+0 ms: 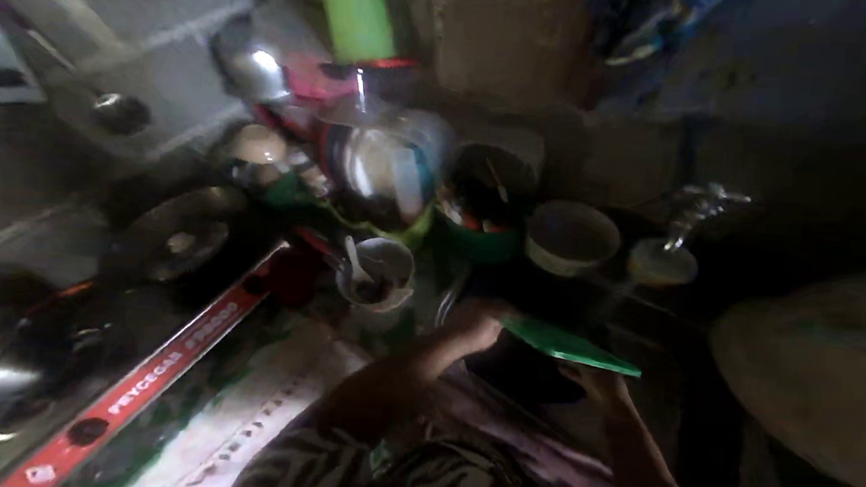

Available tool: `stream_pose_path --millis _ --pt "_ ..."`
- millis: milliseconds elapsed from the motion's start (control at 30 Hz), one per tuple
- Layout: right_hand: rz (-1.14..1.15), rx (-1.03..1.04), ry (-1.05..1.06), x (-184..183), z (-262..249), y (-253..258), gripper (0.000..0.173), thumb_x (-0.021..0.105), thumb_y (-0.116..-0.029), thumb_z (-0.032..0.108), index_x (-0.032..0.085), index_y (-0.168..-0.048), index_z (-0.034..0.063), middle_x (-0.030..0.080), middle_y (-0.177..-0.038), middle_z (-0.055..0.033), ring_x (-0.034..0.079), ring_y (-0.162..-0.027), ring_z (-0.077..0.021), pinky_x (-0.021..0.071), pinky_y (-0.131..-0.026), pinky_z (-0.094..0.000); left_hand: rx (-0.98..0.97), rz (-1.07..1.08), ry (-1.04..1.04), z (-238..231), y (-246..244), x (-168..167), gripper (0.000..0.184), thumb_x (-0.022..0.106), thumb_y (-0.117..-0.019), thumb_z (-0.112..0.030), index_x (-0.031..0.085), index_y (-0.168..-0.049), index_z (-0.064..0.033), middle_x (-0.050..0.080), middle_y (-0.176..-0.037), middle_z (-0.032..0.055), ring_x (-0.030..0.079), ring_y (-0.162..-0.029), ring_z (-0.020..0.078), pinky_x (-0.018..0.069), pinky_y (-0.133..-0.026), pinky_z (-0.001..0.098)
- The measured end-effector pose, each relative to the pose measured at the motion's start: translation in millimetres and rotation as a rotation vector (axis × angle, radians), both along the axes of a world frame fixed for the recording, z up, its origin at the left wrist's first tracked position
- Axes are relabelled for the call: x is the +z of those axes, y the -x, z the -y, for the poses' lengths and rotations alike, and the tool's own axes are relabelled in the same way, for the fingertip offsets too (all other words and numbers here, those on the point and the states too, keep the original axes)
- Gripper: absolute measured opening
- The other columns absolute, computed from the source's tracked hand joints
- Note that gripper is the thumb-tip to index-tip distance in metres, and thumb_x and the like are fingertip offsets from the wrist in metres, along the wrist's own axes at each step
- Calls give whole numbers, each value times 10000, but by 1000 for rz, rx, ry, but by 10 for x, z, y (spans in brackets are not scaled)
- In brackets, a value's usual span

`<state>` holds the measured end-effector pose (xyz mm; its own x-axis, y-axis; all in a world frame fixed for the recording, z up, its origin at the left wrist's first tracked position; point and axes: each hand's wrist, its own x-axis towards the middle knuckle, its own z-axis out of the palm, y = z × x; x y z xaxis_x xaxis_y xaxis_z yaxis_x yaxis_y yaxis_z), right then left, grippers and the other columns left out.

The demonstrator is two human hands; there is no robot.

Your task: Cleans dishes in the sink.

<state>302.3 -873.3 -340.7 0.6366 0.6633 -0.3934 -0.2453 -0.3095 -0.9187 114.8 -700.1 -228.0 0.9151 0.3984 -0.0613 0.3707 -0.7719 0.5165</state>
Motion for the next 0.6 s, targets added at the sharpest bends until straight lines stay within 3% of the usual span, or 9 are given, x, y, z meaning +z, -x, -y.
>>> stream_pose_path --millis 67,100,167,233,333,433,500,600 --pt "-2 88 155 -109 85 -31 402 579 -1040 92 509 -1419 -21 623 -1308 -225 655 -1105 -299 551 -921 -463 54 -277 53 -50 141 -119 283 522 -1062 -165 675 -1250 -20 671 -1242 229 625 -1201 403 478 -1025 603" --pt "13 112 203 -210 145 -34 396 577 -1042 101 516 -1413 -25 614 -1313 -242 645 -1114 -321 541 -930 -483 77 -339 44 -87 223 -237 257 553 -1023 -117 684 -1223 -22 677 -1218 233 632 -1173 426 495 -984 635" --pt "27 90 213 -277 226 -28 388 556 -1054 124 522 -1405 -39 623 -1303 -258 660 -1112 -336 556 -929 -492 125 -277 17 -129 362 -273 284 553 -998 -77 696 -1244 -81 688 -1236 187 641 -1177 396 506 -984 622" --pt "-13 -5 174 -214 281 69 394 495 -1080 147 496 -1427 -40 623 -1293 -252 662 -1080 -300 553 -913 -455 136 -216 19 -169 462 -191 312 517 -1039 -109 680 -1305 -113 688 -1259 177 648 -1185 378 506 -995 592" --pt "-10 -70 158 -343 346 189 342 484 -1081 139 522 -1357 -61 642 -1134 -188 658 -903 -179 571 -799 -349 57 -322 22 -264 560 -263 261 540 -1007 -71 687 -1221 -39 681 -1211 213 642 -1154 414 515 -953 619" --pt "52 24 148 -261 263 275 428 467 -1094 218 492 -1399 -81 629 -1244 -235 665 -1043 -235 569 -905 -398 20 -156 -8 -427 531 -70 295 514 -1028 -93 679 -1273 -100 690 -1230 173 662 -1135 388 525 -933 611" --pt "90 43 183 -207 173 416 419 455 -1088 216 508 -1383 -78 651 -1233 -211 675 -1046 -230 570 -911 -400 -35 -105 -63 -609 577 85 314 495 -1025 -64 677 -1275 -121 686 -1246 152 657 -1152 370 530 -936 598" --pt "99 -22 255 126 -168 638 396 425 -1106 194 492 -1397 -66 632 -1257 -197 666 -1044 -206 560 -913 -363 43 234 -199 -1051 815 491 355 549 -947 42 730 -1225 -85 693 -1261 166 635 -1204 364 478 -1047 537"
